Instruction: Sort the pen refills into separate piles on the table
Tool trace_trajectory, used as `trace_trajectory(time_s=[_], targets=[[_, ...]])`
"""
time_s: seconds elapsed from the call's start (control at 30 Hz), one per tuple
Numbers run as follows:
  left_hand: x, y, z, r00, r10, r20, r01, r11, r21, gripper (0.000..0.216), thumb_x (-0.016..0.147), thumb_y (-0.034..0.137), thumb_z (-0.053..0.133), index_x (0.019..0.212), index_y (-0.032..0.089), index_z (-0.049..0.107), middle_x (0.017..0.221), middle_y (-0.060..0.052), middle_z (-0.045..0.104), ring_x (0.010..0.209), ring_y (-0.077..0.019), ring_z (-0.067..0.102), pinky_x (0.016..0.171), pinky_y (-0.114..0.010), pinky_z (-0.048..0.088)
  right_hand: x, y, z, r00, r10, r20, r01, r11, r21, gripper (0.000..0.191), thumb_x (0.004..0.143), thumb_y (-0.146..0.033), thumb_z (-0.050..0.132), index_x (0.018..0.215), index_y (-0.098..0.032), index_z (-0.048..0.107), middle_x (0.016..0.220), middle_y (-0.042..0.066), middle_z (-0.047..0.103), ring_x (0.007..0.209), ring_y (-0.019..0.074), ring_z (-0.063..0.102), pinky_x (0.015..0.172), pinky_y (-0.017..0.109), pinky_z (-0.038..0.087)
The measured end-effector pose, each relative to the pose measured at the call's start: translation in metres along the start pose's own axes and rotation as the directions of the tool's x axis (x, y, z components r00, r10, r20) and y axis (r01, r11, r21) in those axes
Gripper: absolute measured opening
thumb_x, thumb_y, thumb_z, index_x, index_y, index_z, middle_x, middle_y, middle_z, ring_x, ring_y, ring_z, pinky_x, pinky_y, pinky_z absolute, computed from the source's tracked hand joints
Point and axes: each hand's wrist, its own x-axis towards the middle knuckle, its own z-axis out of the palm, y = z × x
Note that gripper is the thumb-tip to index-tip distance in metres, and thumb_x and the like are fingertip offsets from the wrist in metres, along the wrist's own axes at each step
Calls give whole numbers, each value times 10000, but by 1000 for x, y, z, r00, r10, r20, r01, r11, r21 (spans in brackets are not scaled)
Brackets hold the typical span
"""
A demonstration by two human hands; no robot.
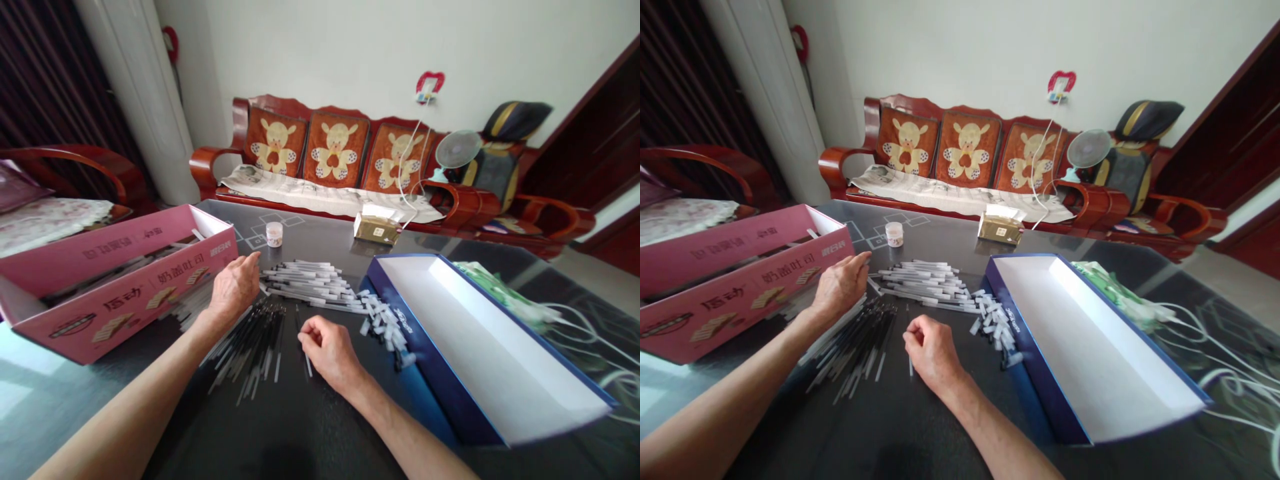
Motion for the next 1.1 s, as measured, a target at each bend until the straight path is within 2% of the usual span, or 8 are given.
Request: trace_trajectory(time_s=[0.2, 0.47, 0.6, 0.7, 0.83, 0.9, 0.97, 1.1], targets=[[-7, 12, -1, 962, 250, -107, -249, 968, 18, 454, 915, 210, 397, 1367, 192, 441, 842, -56, 688, 780, -203, 623, 650, -281, 445, 2, 1, -1, 999, -10, -34, 16, 985, 172, 142, 832, -253, 520, 841, -194, 649, 709, 11, 670, 617, 133, 613, 603, 239, 453], [-21, 38, -14, 738, 601, -306, -674, 671, -310, 252, 891, 114, 451, 1109, 178, 560, 1030, -71, 688, 996, -183, 610, 886, -327, 467, 12, 17, -5, 980, 193, -56, -123, 796, 593, 257, 844, -381, 552, 1001, -190, 620, 992, 79, 689, 790, 164, 658, 526, 214, 486], [-30, 52, -32, 855, 385, -348, -514, 539, -667, 147, 895, 133, 475, 1023, 196, 512, 1134, -70, 661, 1055, -158, 617, 920, -295, 478, 15, 19, -7, 959, 282, -1, -175, 595, 784, 333, 812, -438, 613, 1033, -189, 624, 1058, 96, 691, 852, 178, 672, 583, 230, 523], [-34, 63, -33, 970, 199, -137, -186, 254, -949, 92, 904, 227, 498, 983, 201, 459, 1113, -88, 670, 1043, -176, 629, 872, -309, 509, 18, 16, -11, 936, 349, 53, -211, 432, 877, 411, 791, -487, 635, 1073, -188, 605, 1073, 107, 701, 864, 195, 688, 582, 246, 542], [-32, 67, -20, 983, 141, 119, 118, 12, -993, 195, 861, 339, 568, 926, 192, 458, 1090, -101, 682, 989, -192, 642, 782, -303, 528, 23, 16, -19, 912, 410, 26, -182, 346, 920, 364, 745, -465, 696, 978, -191, 642, 943, 80, 739, 781, 166, 700, 535, 205, 523], [-29, 62, -12, 981, 122, 153, 145, 78, -986, 210, 849, 360, 575, 917, 191, 471, 1051, -87, 693, 928, -182, 651, 736, -283, 522, 26, 19, -24, 897, 443, -16, -152, 340, 928, 338, 699, -421, 747, 927, -188, 659, 865, 61, 745, 707, 144, 693, 493, 182, 500], [-26, 55, -8, 983, 128, 132, 85, 320, -944, 185, 850, 353, 567, 915, 189, 510, 954, -61, 705, 830, -163, 650, 709, -269, 507, 28, 23, -26, 883, 465, -67, -122, 365, 923, 329, 667, -402, 775, 888, -184, 663, 829, 51, 742, 664, 130, 682, 472, 171, 485], [-27, 47, -9, 927, 373, 44, -304, 814, -494, 157, 880, 310, 521, 917, 190, 616, 849, -50, 673, 810, -169, 615, 759, -283, 473, 29, 28, -24, 860, 468, -202, -91, 531, 842, 334, 669, -431, 764, 852, -173, 661, 761, 40, 728, 635, 128, 668, 464, 174, 471]])
